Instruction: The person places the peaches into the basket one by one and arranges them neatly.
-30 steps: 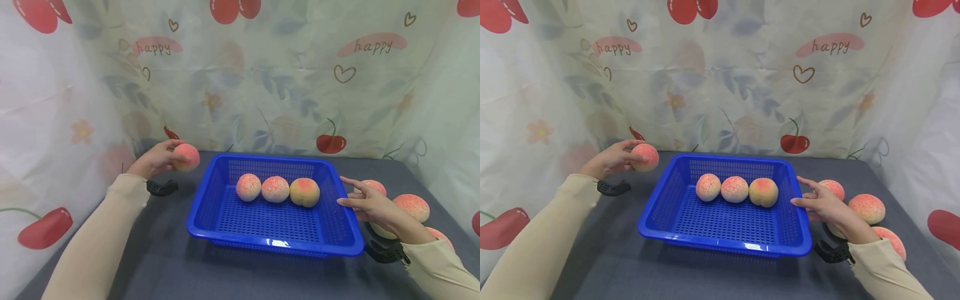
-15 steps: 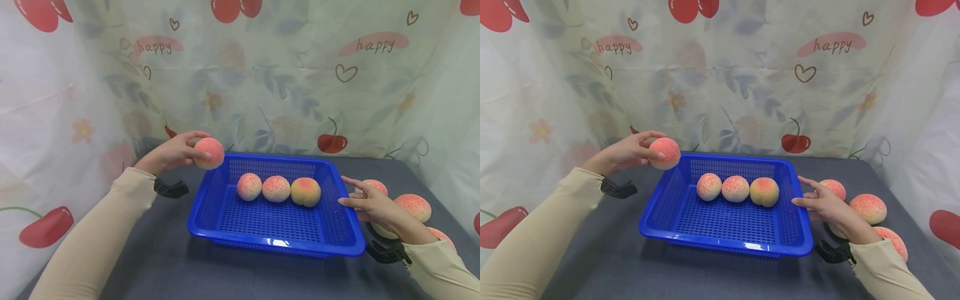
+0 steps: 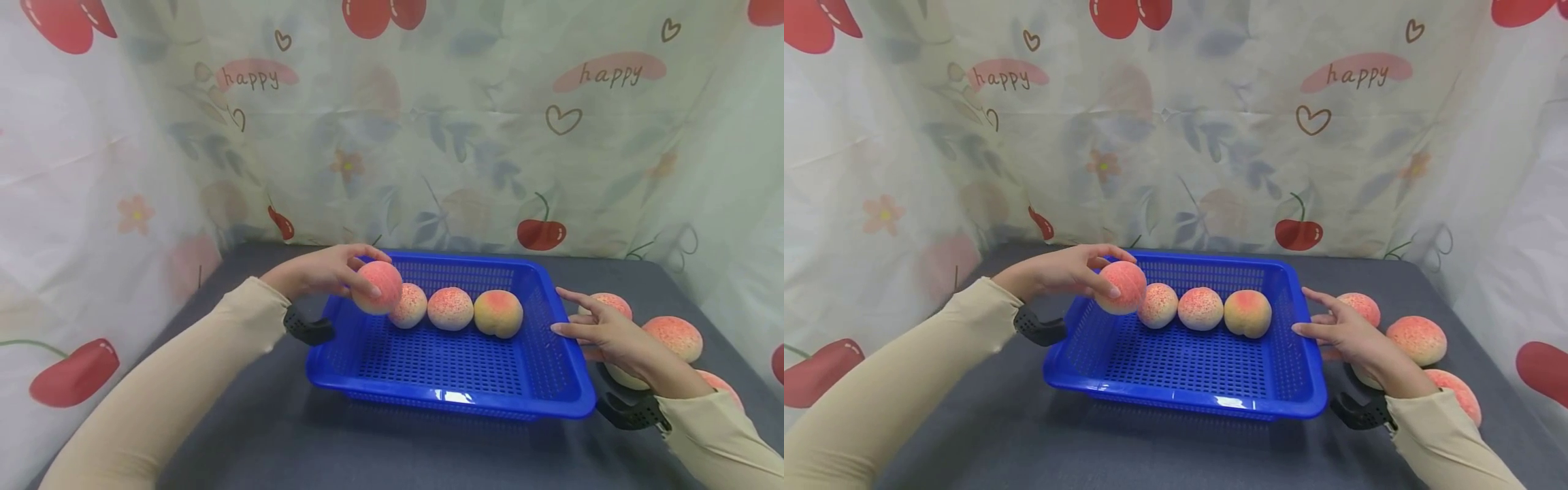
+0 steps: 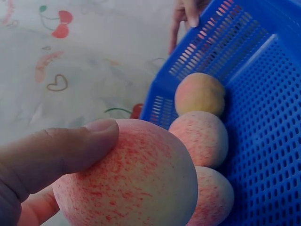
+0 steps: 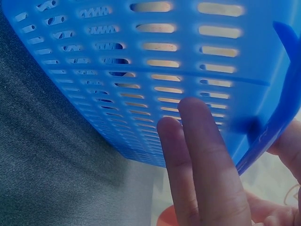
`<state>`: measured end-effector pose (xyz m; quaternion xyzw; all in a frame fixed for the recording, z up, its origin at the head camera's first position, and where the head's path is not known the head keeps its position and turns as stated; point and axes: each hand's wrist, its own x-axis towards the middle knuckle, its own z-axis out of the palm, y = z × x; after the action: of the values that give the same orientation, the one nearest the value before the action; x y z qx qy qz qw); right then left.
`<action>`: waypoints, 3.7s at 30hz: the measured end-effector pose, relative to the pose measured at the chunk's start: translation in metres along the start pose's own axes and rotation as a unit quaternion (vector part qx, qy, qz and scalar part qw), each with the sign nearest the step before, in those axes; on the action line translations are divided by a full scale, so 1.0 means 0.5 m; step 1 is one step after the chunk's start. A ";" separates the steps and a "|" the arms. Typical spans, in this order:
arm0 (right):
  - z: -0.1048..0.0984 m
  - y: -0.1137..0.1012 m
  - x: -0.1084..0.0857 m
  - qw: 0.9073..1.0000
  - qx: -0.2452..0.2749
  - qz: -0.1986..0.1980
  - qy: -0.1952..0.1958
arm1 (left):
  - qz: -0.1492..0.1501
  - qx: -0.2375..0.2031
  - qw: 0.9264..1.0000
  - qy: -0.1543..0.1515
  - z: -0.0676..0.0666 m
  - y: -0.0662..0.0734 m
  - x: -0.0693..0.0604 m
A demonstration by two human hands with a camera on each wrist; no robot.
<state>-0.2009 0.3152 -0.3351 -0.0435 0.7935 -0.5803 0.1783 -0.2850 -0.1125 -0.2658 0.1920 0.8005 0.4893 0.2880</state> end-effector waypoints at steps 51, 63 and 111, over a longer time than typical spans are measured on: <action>0.000 0.002 -0.002 1.000 -0.003 -0.006 0.003 | -0.090 0.133 0.983 -0.095 0.063 -0.032 0.056; 0.002 -0.002 -0.002 1.000 -0.007 -0.005 0.003 | -0.102 0.109 0.983 -0.111 0.071 -0.052 0.070; 0.000 -0.003 -0.003 1.000 0.002 0.000 0.000 | -0.160 0.104 0.976 -0.107 0.078 -0.049 0.072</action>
<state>-0.1995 0.3150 -0.3333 -0.0431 0.7922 -0.5820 0.1784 -0.2876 -0.0761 -0.3113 0.1418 0.8318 0.3274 0.4252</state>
